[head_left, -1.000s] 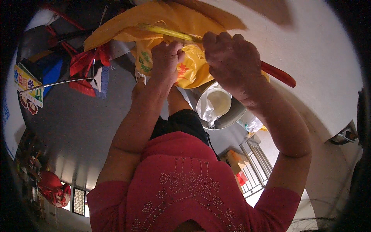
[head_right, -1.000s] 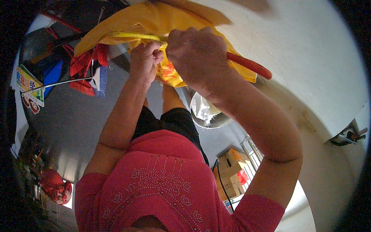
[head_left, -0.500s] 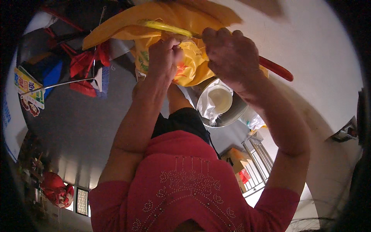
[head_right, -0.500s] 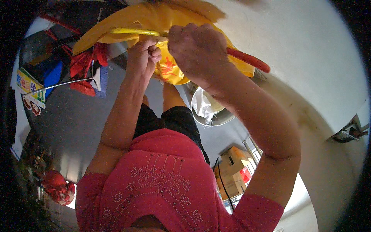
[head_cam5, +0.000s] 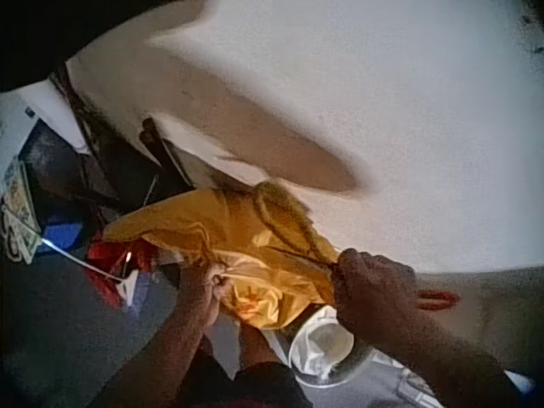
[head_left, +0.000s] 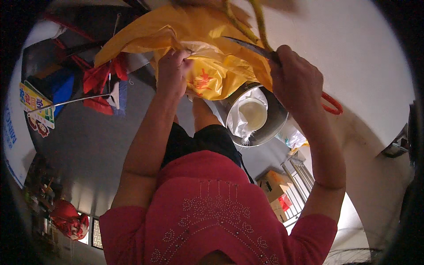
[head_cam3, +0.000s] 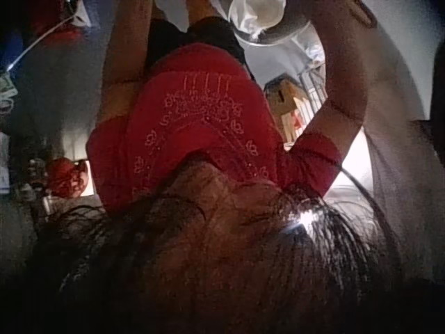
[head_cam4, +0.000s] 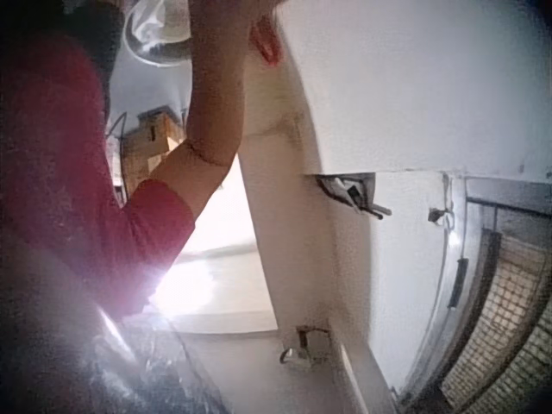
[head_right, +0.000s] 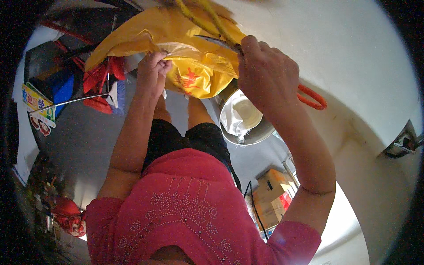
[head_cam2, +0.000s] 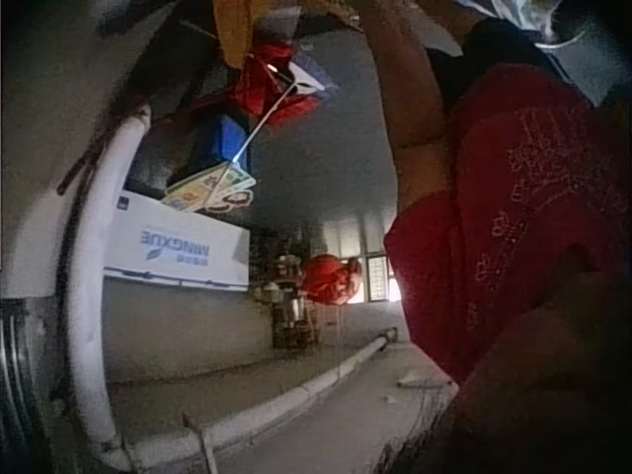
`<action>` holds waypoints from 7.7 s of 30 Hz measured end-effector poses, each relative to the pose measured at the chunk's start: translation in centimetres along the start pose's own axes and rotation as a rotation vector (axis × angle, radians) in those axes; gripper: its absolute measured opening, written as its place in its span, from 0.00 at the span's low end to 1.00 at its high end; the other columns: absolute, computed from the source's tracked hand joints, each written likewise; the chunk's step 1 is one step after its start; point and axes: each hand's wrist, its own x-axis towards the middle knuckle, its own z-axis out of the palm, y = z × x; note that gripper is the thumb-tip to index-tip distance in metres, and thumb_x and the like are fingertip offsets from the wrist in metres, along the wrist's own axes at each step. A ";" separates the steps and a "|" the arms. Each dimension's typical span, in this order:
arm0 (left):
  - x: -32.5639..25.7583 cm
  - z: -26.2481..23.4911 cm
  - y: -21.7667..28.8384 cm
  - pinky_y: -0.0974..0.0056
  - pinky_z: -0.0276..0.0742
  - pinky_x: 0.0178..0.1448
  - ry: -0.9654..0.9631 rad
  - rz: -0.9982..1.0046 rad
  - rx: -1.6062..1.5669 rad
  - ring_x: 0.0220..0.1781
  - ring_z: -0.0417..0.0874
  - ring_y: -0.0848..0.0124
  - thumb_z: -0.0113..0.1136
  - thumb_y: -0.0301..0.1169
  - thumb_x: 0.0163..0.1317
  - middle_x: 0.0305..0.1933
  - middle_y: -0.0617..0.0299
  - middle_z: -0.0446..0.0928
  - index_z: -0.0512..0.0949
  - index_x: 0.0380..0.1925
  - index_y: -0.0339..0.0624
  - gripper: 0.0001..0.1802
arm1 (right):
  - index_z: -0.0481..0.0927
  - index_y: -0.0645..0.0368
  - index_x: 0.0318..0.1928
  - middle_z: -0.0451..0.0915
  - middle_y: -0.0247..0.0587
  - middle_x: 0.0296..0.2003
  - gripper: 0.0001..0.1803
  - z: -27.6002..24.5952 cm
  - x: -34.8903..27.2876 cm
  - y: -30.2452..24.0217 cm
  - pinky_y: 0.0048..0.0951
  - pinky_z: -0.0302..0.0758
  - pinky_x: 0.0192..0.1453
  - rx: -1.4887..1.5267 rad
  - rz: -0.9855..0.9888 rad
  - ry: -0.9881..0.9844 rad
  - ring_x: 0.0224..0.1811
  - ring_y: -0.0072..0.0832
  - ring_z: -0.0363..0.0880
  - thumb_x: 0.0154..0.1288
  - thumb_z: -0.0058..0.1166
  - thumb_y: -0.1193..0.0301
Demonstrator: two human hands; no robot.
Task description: The person uses red-handled scissors to cut open a yellow plastic bag. They repeatedly snip along the seams and edges of the bag, holding it with one hand while cutting with the other. The task continues for the duration of the clip without a clear final state shown.
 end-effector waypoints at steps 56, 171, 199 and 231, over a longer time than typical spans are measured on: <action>1.1 0.8 0.2 0.74 0.69 0.39 -0.078 -0.031 -0.258 0.35 0.75 0.79 0.63 0.34 0.55 0.35 0.70 0.77 0.76 0.40 0.42 0.14 | 0.80 0.53 0.39 0.80 0.47 0.27 0.15 7.6 12.9 -5.6 0.44 0.76 0.36 0.296 -0.383 0.167 0.32 0.45 0.79 0.50 0.55 0.62; -3.3 -2.9 2.5 0.66 0.66 0.58 -1.300 -0.470 0.286 0.51 0.71 0.72 0.70 0.34 0.41 0.48 0.64 0.70 0.65 0.54 0.43 0.37 | 0.66 0.71 0.50 0.70 0.44 0.26 0.22 5.1 -13.5 -19.8 0.23 0.61 0.11 3.222 0.349 0.293 0.12 0.21 0.63 0.54 0.50 0.77; 12.8 1.0 12.0 0.70 0.73 0.45 -0.870 0.051 0.683 0.39 0.78 0.74 0.59 0.30 0.58 0.37 0.64 0.77 0.74 0.45 0.35 0.16 | 0.69 0.50 0.56 0.69 0.45 0.35 0.32 16.5 -6.5 -19.0 0.41 0.71 0.39 0.718 0.795 0.466 0.39 0.44 0.71 0.47 0.63 0.68; 14.9 0.8 11.1 0.68 0.75 0.45 -0.798 -0.410 0.364 0.38 0.78 0.73 0.58 0.26 0.58 0.35 0.64 0.76 0.74 0.34 0.40 0.05 | 0.72 0.45 0.51 0.67 0.42 0.34 0.30 20.9 -1.3 -16.7 0.38 0.70 0.36 0.539 0.863 0.674 0.36 0.40 0.70 0.42 0.64 0.70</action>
